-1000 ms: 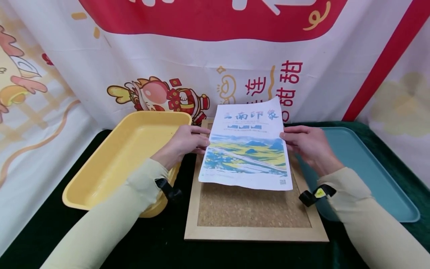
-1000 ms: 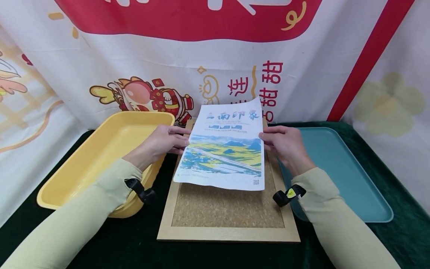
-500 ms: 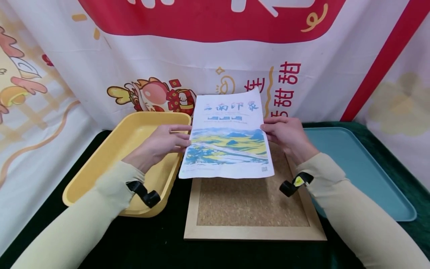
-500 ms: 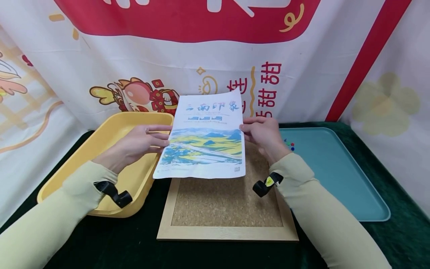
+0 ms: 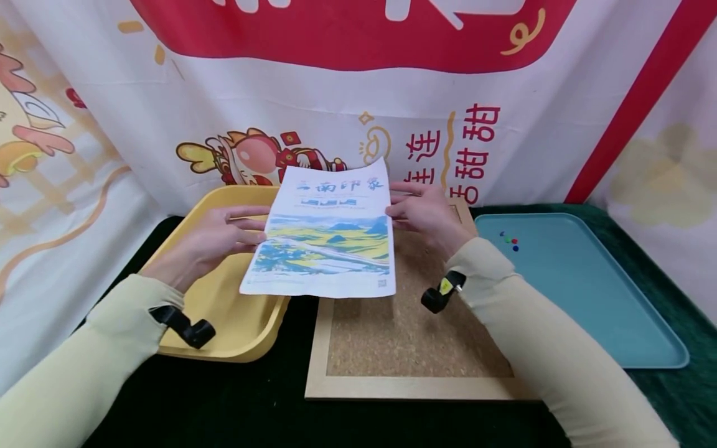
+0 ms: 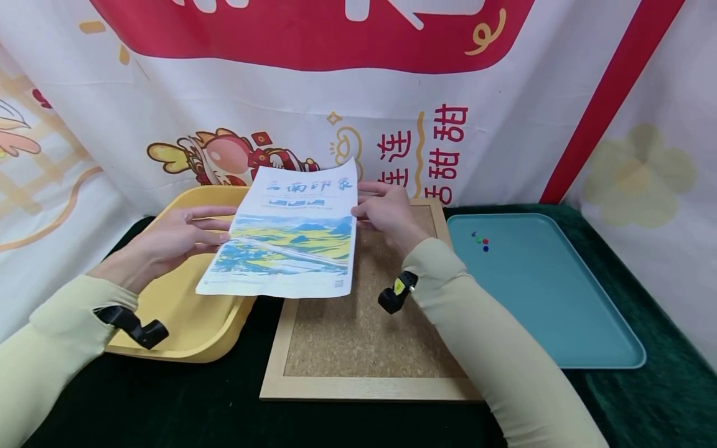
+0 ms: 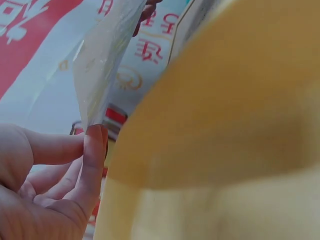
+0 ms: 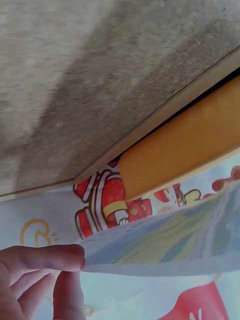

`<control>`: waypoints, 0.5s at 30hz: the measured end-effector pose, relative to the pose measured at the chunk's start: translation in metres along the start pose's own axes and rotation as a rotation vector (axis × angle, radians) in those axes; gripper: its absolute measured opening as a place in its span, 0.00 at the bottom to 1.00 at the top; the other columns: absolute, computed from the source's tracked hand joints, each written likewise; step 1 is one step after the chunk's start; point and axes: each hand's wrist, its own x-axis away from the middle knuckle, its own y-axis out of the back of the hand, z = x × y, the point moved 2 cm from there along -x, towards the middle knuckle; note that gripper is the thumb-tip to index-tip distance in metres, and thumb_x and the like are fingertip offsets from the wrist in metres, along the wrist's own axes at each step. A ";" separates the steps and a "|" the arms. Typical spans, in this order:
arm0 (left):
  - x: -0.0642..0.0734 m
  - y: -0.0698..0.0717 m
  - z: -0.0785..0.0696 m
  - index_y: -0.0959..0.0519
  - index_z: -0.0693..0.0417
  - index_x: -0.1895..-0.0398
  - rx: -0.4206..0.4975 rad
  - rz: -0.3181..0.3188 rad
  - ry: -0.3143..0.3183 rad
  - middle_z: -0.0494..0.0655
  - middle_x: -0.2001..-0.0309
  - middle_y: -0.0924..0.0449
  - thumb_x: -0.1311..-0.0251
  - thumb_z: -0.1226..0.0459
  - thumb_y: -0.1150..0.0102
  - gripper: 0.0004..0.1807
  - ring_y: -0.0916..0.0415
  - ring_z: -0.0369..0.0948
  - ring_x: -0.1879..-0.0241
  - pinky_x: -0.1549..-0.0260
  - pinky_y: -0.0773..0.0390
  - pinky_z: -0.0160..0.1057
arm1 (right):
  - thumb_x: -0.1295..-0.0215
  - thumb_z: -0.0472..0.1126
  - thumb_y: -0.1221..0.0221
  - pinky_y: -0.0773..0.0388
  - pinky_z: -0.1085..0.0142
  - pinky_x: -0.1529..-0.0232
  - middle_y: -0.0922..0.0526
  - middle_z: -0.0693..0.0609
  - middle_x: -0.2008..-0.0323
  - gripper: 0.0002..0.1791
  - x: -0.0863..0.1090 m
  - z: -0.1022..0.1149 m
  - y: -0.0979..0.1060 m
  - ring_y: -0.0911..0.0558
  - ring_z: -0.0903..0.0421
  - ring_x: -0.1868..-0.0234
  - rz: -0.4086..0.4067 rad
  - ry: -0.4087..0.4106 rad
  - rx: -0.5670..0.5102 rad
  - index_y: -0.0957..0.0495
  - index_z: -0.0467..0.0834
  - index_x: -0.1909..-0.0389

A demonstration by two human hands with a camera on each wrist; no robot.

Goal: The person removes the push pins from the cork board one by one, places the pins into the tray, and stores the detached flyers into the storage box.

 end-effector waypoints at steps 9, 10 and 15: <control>0.012 0.044 0.026 0.42 0.50 0.14 0.001 -0.023 0.004 0.22 0.56 0.13 0.25 0.70 0.42 0.38 0.13 0.29 0.54 0.52 0.14 0.33 | 0.33 0.29 0.34 0.15 0.54 0.39 0.14 0.49 0.36 0.34 -0.007 0.003 -0.047 0.11 0.52 0.47 0.066 -0.008 -0.057 0.24 0.52 0.27; 0.014 0.050 0.029 0.42 0.50 0.14 -0.008 -0.028 0.002 0.22 0.57 0.13 0.24 0.70 0.43 0.38 0.13 0.28 0.54 0.52 0.14 0.33 | 0.33 0.28 0.34 0.15 0.54 0.38 0.14 0.48 0.36 0.34 -0.007 0.004 -0.054 0.10 0.52 0.48 0.068 -0.010 -0.065 0.24 0.51 0.27; 0.021 0.076 0.045 0.43 0.55 0.15 -0.120 -0.060 -0.012 0.19 0.59 0.14 0.23 0.69 0.43 0.37 0.13 0.27 0.56 0.53 0.13 0.34 | 0.35 0.24 0.34 0.11 0.60 0.50 0.12 0.45 0.41 0.34 -0.006 0.008 -0.088 0.09 0.54 0.59 0.062 0.002 -0.099 0.23 0.47 0.28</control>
